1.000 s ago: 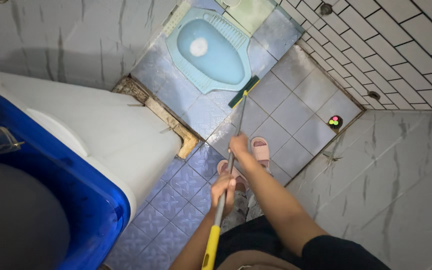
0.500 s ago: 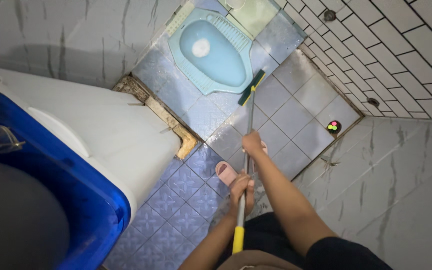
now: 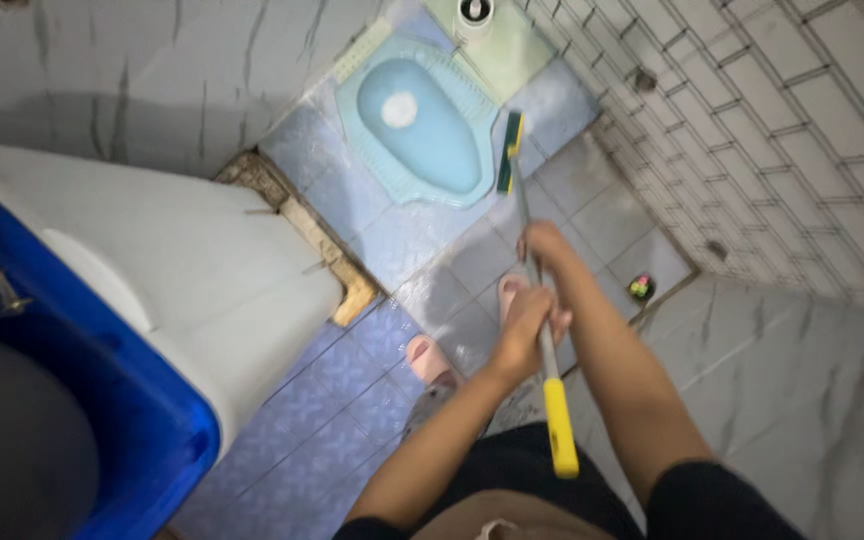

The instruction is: The person uses a squeegee to push water across the tiled bathroom floor around a squat toilet and a washing machine. They then pick up a plastic pitcher and pour water onto the floor near the washing machine.

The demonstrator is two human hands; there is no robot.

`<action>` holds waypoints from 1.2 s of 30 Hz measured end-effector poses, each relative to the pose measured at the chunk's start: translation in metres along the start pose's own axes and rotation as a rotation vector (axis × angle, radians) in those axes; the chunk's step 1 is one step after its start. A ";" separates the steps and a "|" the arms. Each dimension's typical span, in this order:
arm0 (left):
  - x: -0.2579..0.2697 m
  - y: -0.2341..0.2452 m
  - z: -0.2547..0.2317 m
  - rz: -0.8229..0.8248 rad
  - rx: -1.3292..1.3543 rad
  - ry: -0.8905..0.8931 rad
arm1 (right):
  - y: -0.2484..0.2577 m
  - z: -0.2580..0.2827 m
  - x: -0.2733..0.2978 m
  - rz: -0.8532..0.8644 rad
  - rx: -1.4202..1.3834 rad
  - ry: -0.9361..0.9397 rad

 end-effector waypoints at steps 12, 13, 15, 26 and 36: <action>-0.076 -0.059 0.071 0.092 -0.034 0.011 | 0.048 0.060 -0.056 -0.089 0.050 0.087; -0.086 -0.053 0.079 0.064 -0.018 -0.004 | 0.052 0.073 -0.065 -0.107 0.153 0.110; -0.099 -0.049 0.093 0.054 -0.037 0.050 | 0.055 0.085 -0.071 -0.134 0.366 0.139; -0.131 -0.078 0.090 -0.051 -0.010 -0.064 | 0.086 0.107 -0.069 -0.093 0.517 0.162; -0.121 -0.084 0.081 0.029 0.077 -0.034 | 0.097 0.058 -0.062 -0.097 -0.002 0.009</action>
Point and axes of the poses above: each hand's wrist, its own x-axis away from the middle knuckle, its own y-axis out of the back of the hand, z = x × y, the point moved 7 cm from there along -x, towards the middle knuckle, and after that the axes turned 13 degrees about x, right-handed, at the moved point
